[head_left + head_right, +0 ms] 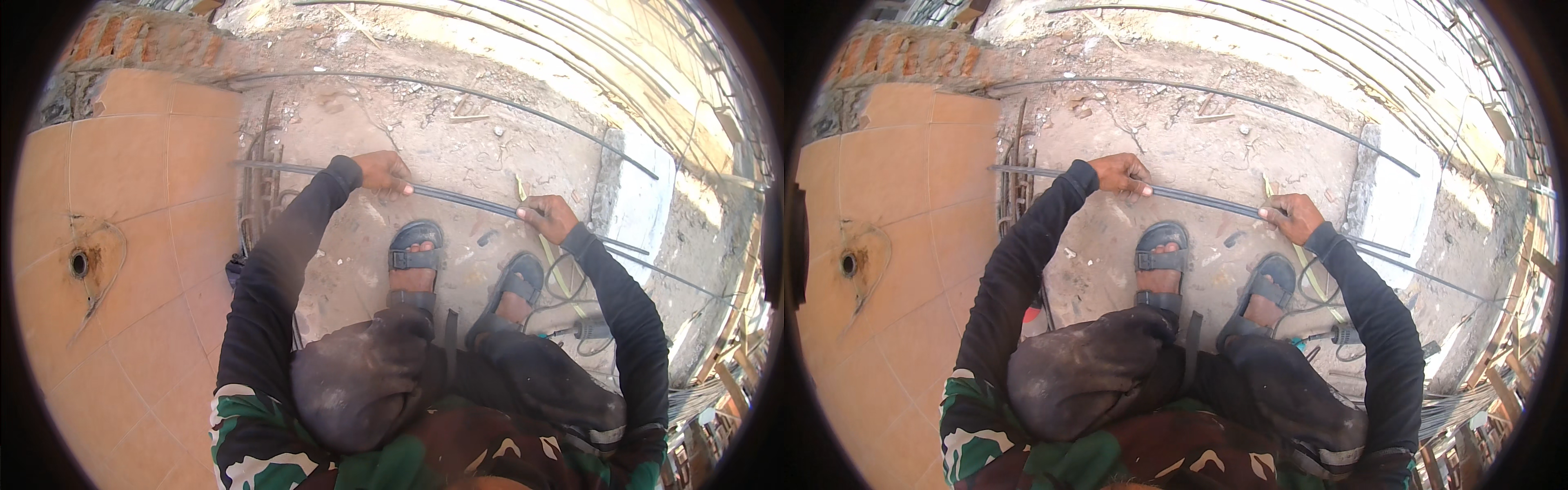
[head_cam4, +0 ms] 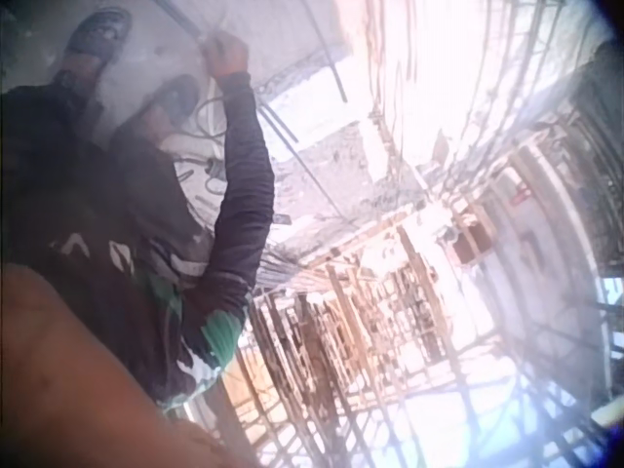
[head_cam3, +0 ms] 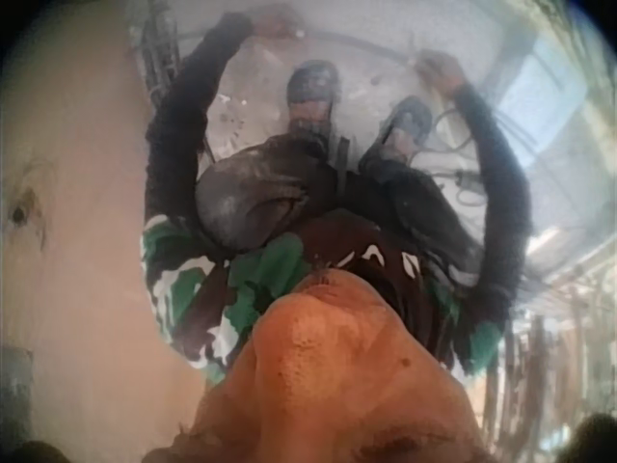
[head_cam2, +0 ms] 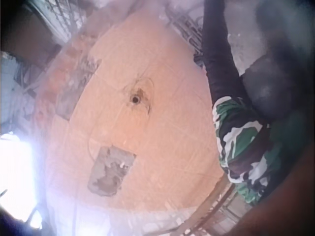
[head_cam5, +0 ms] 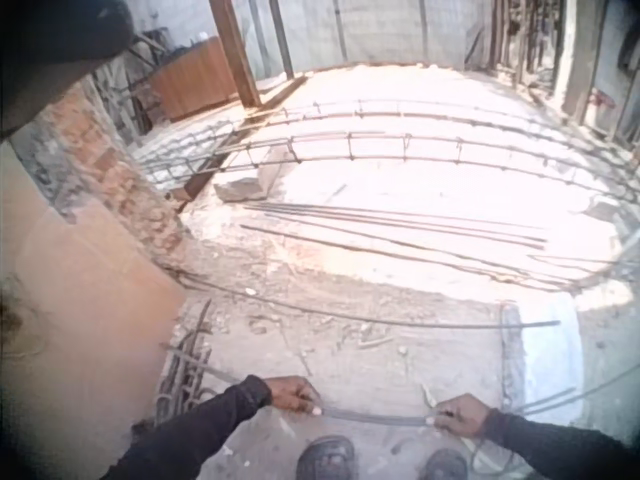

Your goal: The person measures a length of rebar with a tape measure, marks it, and then cuts the rebar using an angle grinder while holding the rod against a concrete block on the ground.

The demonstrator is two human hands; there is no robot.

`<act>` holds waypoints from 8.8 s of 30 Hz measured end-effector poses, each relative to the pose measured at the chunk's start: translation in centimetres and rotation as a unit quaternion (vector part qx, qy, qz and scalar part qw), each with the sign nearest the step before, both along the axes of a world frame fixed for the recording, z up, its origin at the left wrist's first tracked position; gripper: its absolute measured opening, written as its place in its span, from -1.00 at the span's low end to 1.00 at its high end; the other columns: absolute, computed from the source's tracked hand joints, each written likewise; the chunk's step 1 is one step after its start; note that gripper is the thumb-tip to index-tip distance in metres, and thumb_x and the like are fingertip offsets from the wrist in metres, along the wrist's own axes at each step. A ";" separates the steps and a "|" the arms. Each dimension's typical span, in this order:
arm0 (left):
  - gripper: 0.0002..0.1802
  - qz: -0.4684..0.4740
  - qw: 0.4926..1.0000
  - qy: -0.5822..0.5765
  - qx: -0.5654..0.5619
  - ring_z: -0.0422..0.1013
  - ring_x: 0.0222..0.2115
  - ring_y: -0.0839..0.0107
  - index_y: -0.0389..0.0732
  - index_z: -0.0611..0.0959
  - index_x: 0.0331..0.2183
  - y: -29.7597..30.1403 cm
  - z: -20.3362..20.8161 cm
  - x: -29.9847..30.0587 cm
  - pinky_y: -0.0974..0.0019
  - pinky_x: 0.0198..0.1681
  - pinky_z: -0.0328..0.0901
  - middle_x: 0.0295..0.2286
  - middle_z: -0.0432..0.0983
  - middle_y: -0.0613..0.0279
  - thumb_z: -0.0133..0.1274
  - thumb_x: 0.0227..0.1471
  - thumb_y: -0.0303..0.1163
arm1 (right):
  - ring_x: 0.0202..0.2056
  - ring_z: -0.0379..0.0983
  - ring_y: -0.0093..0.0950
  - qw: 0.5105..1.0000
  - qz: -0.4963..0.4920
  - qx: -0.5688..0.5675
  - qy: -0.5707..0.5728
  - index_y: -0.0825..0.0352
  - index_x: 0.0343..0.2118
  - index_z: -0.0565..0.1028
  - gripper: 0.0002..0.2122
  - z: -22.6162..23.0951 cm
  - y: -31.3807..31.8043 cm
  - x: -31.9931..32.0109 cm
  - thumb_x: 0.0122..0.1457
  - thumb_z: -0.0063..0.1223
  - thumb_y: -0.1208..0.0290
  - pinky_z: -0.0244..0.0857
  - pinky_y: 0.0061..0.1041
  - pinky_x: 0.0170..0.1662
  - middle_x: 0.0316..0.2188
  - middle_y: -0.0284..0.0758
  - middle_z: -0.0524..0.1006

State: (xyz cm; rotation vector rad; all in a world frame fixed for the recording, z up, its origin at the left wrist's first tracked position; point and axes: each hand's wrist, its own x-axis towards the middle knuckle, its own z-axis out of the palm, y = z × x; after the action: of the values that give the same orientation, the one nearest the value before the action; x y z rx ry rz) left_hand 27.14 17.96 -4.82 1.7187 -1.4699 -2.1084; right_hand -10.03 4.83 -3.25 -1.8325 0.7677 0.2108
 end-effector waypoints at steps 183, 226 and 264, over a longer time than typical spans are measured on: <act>-0.69 0.101 0.992 -0.070 -0.034 0.25 -0.73 0.59 -0.33 0.64 -0.52 2.7 1.8 -1.1 0.45 -0.65 0.15 -0.72 0.40 0.34 0.18 0.03 -0.24 | -0.42 0.49 -0.14 0.940 -0.015 -0.336 0.054 0.30 -0.33 0.48 -0.58 0.2 1.8 -12.6 0.12 0.02 -0.06 0.33 -0.21 -0.32 -0.58 -0.15 0.49; -0.47 -0.011 0.948 -0.272 -0.164 0.06 -0.60 0.43 -0.29 0.34 -0.61 8.3 1.9 4.3 0.27 -0.52 0.09 -0.69 0.06 0.23 0.25 -0.12 -0.08 | -0.58 0.47 -0.14 0.943 0.072 -0.324 0.042 0.31 -0.46 0.37 -0.60 0.6 4.1 -4.5 0.19 -0.07 -0.01 0.31 -0.20 -0.54 -0.63 -0.17 0.49; -0.53 -0.027 0.914 -0.322 -0.244 0.45 -0.43 -0.03 -0.19 0.64 -0.41 8.5 3.1 4.1 0.06 -0.36 0.29 -0.55 0.51 -0.02 0.24 -0.18 0.04 | -0.55 0.46 -0.14 0.948 0.076 -0.307 0.022 0.32 -0.44 0.39 -0.73 1.0 4.2 -3.3 0.15 0.05 0.18 0.30 -0.20 -0.46 -0.64 -0.17 0.46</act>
State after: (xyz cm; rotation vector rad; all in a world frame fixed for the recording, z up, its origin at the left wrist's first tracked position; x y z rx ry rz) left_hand 31.27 26.51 -1.67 2.2449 -1.9769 -1.0412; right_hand -13.35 8.98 -2.26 -2.4890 0.7750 0.1161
